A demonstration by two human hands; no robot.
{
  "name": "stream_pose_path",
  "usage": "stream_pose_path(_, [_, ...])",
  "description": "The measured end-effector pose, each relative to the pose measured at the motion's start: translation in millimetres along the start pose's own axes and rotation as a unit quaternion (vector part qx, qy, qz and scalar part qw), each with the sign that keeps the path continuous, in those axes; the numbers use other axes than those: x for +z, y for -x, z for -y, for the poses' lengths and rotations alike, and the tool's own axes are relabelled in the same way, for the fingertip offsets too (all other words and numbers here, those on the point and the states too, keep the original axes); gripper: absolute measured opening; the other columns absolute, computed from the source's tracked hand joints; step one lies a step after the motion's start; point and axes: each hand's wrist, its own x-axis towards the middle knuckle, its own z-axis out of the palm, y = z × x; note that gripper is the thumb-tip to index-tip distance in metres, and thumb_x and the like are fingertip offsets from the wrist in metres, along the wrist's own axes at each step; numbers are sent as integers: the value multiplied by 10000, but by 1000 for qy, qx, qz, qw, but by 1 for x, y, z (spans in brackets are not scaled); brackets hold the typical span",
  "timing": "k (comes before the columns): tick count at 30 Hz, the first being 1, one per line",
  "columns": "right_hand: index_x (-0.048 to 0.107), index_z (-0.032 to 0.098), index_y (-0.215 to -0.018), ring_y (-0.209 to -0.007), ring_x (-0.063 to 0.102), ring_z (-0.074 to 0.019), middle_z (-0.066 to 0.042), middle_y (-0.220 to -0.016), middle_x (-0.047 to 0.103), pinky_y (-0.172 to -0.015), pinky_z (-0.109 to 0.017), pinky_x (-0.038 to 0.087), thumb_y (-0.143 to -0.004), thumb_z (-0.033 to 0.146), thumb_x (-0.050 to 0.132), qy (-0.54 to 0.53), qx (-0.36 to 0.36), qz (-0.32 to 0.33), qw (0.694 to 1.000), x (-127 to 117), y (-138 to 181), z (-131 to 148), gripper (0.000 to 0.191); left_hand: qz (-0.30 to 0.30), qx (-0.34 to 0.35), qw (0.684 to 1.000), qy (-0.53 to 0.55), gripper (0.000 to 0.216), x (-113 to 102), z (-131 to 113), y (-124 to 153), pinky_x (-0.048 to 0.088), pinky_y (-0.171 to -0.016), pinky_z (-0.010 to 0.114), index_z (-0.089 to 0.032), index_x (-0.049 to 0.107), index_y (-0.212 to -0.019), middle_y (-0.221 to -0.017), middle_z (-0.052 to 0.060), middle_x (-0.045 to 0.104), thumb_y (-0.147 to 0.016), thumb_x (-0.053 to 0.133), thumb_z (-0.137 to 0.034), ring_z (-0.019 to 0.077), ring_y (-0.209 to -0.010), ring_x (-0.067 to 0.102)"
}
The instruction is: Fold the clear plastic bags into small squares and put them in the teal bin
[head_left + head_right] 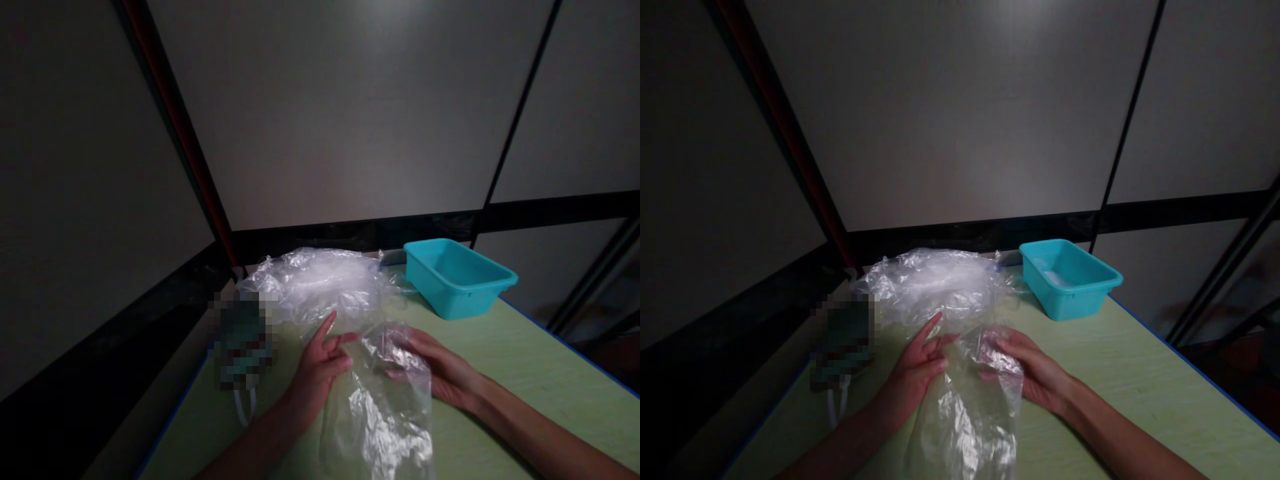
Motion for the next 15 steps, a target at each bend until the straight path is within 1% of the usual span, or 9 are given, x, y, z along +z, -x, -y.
stream_pose_path(2, [623,134,-898,-813,643,-170,-53,-887,677,-741,-316,509,-631,134,728,25,20,26,999,-2,1,-2,287,-12,25,999,-19,929,0,1,0,363,-602,215,-190,275,-1350,-991,77,635,-539,708,-63,80,-593,500])
stream_pose_path(4, [622,136,-810,-859,632,-173,-47,-885,677,-772,-310,492,-608,77,711,37,29,54,997,-2,1,-4,229,-28,42,998,-35,914,0,1,0,369,-611,215,-186,289,-1348,-985,84,641,-547,708,-53,77,-586,500])
stream_pose_path(7, [580,148,-699,-863,629,-189,-28,-811,670,-800,-349,476,-593,74,677,25,27,79,996,0,1,-5,161,-41,59,996,-56,889,0,1,-1,376,-612,214,-190,298,-1347,-985,92,646,-568,705,-56,78,-584,507])
stream_pose_path(9, [558,157,-684,-786,638,-173,5,-721,644,-799,-369,476,-592,88,651,14,21,86,996,1,0,-5,148,-45,65,995,-67,877,-2,1,-1,374,-595,210,-175,302,-1345,-972,97,651,-574,708,-66,80,-580,504])
stream_pose_path(11, [547,164,-700,-663,620,-123,41,-655,598,-771,-360,489,-578,86,632,6,14,85,996,-1,0,-4,168,-54,71,994,-70,872,-4,3,-2,375,-589,209,-162,311,-1340,-956,94,657,-572,713,-73,87,-588,510])
stream_pose_path(13, [527,169,-706,-557,560,-67,67,-628,549,-706,-298,504,-552,75,623,3,4,81,997,-3,-1,-2,204,-72,79,992,-67,857,-6,4,-4,380,-597,212,-165,328,-1331,-949,86,659,-571,716,-78,90,-594,516])
stream_pose_path(15, [491,176,-670,-502,497,-36,82,-606,496,-604,-210,487,-521,69,627,8,-8,72,997,-5,-1,1,227,-91,94,989,-72,834,-9,5,-5,385,-602,215,-168,349,-1320,-943,80,660,-576,717,-84,92,-594,519])
